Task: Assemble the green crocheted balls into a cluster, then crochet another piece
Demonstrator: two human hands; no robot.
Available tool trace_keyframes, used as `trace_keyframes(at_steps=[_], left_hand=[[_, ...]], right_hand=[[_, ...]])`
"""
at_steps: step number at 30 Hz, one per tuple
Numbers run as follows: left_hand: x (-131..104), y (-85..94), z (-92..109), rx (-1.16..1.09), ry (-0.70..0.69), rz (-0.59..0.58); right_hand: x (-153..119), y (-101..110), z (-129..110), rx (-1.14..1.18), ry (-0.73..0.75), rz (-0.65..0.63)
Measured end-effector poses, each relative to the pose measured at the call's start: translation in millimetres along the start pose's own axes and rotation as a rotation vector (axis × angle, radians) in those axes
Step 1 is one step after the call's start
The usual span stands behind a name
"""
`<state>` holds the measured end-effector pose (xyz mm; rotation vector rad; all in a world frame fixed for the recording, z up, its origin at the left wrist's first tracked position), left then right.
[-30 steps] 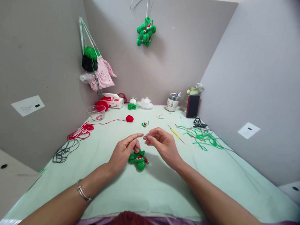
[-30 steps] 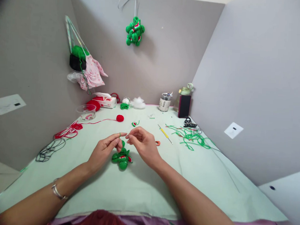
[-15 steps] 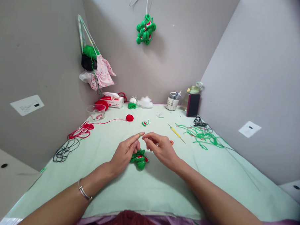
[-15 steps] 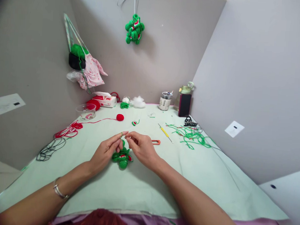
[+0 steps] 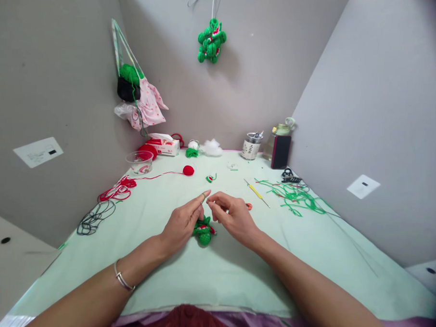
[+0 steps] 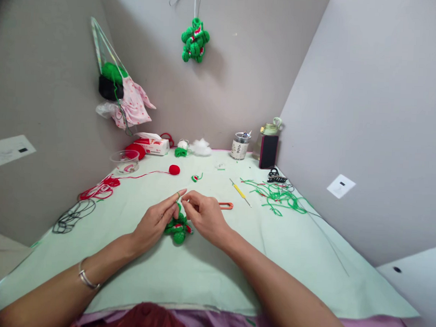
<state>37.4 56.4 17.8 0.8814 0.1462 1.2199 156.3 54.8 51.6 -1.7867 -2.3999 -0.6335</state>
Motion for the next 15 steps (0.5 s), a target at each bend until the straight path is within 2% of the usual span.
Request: trace_keyframes(at_steps=[15], left_hand=[[-0.5, 0.7, 2.4, 0.017, -0.003, -0.003]], right_hand=[[0.5, 1.2, 2.2, -0.021, -0.013, 0.022]])
Point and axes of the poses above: each hand's wrist, its own x-axis towards the middle knuckle, its own y-axis out of the back of the hand, z = x × y, the point moved 9 cm from there along x, towards the middle knuckle, and after that the axes turned 15 degrees about x, right-handed, at the moved point
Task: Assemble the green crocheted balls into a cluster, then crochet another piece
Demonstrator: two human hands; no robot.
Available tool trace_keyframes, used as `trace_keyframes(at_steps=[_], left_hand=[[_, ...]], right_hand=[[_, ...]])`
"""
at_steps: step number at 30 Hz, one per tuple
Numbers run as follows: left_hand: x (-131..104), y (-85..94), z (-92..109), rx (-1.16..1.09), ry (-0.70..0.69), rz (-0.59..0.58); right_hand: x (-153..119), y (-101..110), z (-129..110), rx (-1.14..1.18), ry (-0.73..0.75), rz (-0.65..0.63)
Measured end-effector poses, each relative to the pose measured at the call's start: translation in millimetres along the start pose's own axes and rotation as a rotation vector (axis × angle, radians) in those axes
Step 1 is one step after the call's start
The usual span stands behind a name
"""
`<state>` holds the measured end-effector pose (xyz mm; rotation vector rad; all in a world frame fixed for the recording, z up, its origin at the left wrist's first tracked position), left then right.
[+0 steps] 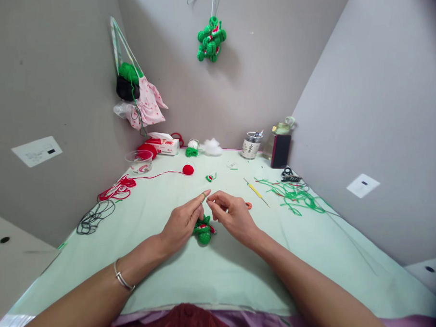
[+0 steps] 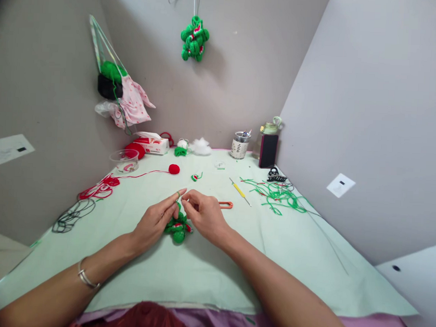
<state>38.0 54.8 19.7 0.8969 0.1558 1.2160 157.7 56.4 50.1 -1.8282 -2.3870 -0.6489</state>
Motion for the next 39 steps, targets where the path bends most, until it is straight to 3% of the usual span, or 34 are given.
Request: trace_keyframes(at_steps=[26, 34, 39], left_hand=[[-0.7, -4.0, -2.6, 0.07, 0.018, -0.02], [-2.1, 4.8, 9.0, 0.177, -0.028, 0.102], [-2.6, 2.2, 9.3, 0.179, -0.009, 0.085]], right_hand=[[0.5, -4.9, 6.4, 0.053, -0.032, -0.045], [3.3, -7.6, 8.6, 0.109, -0.059, -0.052], [4.7, -6.6, 8.9, 0.038, -0.023, -0.042]])
Point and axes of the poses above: each hand's wrist, its own x-axis towards the middle knuckle, its own y-axis out of the back of the hand, z = x × y, the point moved 9 cm from there along x, towards the middle knuckle, and after that the axes turned 15 degrees about x, right-handed, at the moved point
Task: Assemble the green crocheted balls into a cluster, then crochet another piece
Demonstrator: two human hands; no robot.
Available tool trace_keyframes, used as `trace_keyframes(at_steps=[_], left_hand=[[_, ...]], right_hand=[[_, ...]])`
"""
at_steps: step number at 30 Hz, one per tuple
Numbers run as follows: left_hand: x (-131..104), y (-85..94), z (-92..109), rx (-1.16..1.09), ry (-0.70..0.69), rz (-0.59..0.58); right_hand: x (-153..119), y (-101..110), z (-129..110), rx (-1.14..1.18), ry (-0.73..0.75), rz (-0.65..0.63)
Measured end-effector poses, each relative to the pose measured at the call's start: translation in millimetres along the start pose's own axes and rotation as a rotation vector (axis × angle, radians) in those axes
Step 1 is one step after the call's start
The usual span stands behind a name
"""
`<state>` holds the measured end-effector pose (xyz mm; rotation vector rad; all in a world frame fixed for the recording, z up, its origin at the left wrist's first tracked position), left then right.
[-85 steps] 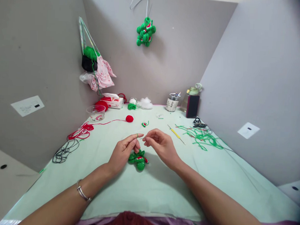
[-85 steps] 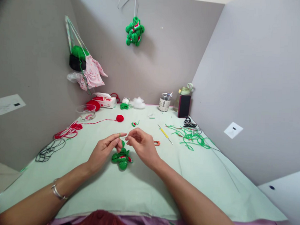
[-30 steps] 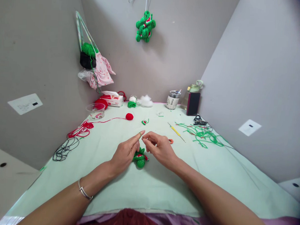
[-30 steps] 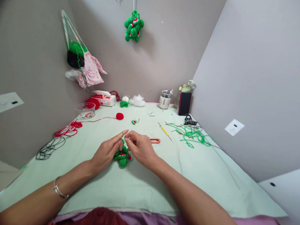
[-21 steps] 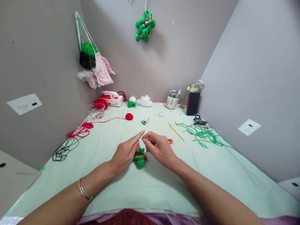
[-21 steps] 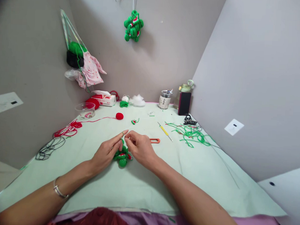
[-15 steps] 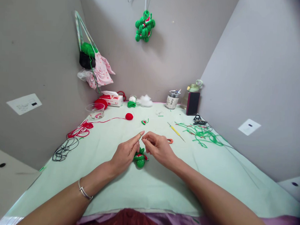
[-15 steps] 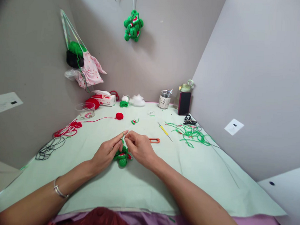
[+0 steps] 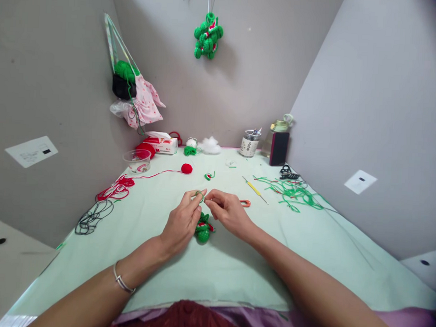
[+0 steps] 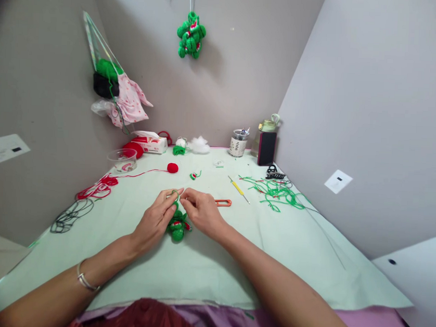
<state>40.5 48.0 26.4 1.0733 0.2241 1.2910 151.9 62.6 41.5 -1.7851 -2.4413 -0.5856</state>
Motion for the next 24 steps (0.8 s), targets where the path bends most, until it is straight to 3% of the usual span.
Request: trace_keyframes(at_steps=[16, 24], left_hand=[[4.3, -2.9, -6.8, 0.144, 0.02, -0.061], [7.1, -2.5, -3.3, 0.247, -0.052, -0.073]], right_hand=[[6.0, 0.0, 11.1, 0.109, -0.048, -0.02], [8.4, 1.6, 19.1, 0.159, -0.079, -0.048]])
Point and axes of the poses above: each hand's wrist, its own x-axis towards the middle knuckle, its own y-axis out of the back of the hand, z = x × y, the point moved 9 cm from there along x, towards the middle knuckle, and after that the axes turned 15 degrees about x, right-handed, at the moved point
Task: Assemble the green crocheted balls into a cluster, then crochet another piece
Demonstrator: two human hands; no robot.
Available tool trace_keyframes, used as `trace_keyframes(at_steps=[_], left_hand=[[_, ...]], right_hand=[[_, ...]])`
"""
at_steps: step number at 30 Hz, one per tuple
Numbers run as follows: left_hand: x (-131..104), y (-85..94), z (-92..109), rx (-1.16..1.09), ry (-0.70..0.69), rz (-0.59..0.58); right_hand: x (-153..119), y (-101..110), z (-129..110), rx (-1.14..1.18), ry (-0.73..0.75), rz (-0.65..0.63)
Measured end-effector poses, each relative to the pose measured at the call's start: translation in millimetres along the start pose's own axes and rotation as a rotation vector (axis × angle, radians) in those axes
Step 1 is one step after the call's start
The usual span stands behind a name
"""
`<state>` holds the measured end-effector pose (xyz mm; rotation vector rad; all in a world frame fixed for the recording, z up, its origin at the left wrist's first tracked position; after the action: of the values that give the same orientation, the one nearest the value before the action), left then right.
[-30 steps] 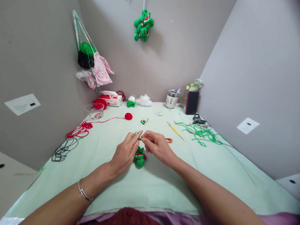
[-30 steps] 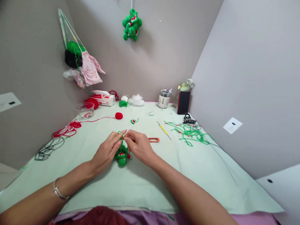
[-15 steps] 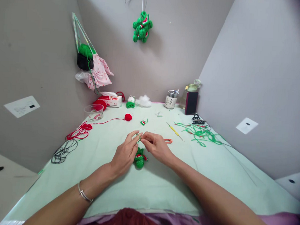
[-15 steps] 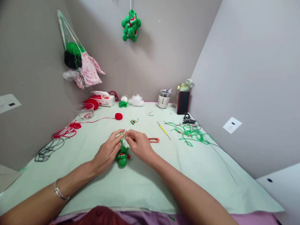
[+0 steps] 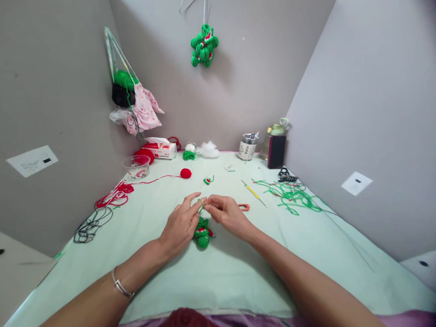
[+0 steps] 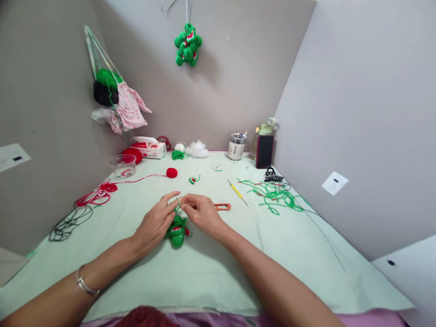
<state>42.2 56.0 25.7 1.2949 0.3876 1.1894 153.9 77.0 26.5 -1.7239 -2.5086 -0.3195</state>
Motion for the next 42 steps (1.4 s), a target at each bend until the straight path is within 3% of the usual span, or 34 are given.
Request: trace_keyframes(at_steps=[8, 11, 15, 22, 25, 29, 33, 37, 42], left_hand=[[1.4, 0.4, 2.8, 0.049, -0.042, -0.026], [1.3, 0.8, 3.0, 0.068, -0.043, -0.025], [-0.3, -0.1, 5.6, 0.101, -0.083, -0.025], [-0.1, 1.2, 3.9, 0.087, -0.107, -0.015], [3.5, 6.5, -2.1, -0.046, -0.054, -0.016], [8.5, 12.0, -27.0, -0.376, 0.164, 0.018], [8.7, 0.8, -46.0, -0.644, 0.331, -0.016], [5.7, -14.4, -49.7, -0.822, 0.418, -0.089], [6.0, -13.0, -46.4, -0.911, 0.432, -0.065]], right_hand=[[2.3, -1.9, 2.0, 0.056, -0.022, -0.031], [4.0, 4.7, 7.3, 0.066, -0.053, 0.02], [3.9, -1.1, 14.2, 0.14, -0.106, -0.064], [1.0, -4.1, 10.4, 0.173, -0.143, -0.071], [1.3, 0.4, 7.6, 0.149, -0.113, -0.013], [1.0, 4.4, 1.6, 0.065, -0.042, 0.046], [-1.5, 2.3, -2.6, -0.013, -0.015, 0.069], [-4.4, -3.9, -4.2, -0.065, -0.002, 0.058], [-6.2, -5.9, -3.9, -0.101, 0.018, 0.061]])
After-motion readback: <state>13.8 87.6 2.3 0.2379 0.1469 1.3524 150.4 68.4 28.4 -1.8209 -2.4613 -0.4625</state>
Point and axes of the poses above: each hand's wrist, its own x-axis towards the middle knuckle, its own y-axis out of the back of the hand, z = x × y, the point moved 9 cm from there along x, towards the middle knuckle, and after that the axes turned 15 degrees about x, right-handed, at the moved point
